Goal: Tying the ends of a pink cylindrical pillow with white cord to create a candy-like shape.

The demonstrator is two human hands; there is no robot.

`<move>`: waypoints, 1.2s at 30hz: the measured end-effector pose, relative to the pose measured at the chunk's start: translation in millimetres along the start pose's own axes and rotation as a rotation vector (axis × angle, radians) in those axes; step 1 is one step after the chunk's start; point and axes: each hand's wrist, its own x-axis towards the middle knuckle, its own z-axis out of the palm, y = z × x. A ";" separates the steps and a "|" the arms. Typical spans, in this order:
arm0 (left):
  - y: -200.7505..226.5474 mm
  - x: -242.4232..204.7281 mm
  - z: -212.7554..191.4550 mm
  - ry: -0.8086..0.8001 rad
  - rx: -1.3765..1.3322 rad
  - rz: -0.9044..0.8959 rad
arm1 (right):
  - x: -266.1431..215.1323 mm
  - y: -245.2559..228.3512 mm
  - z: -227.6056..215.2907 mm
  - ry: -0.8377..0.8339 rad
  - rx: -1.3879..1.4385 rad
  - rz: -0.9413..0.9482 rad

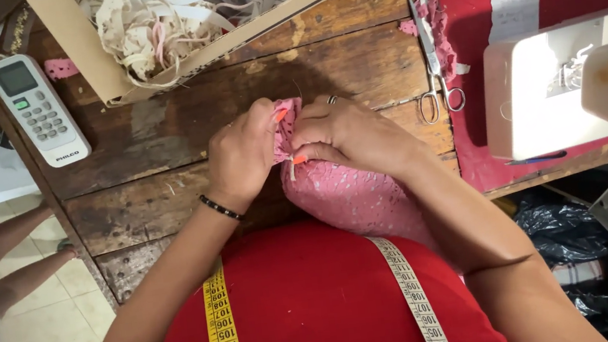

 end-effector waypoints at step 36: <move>-91.3 -114.3 -34.8 0.012 0.021 0.403 | -43.1 -62.5 40.3 0.033 -0.177 0.179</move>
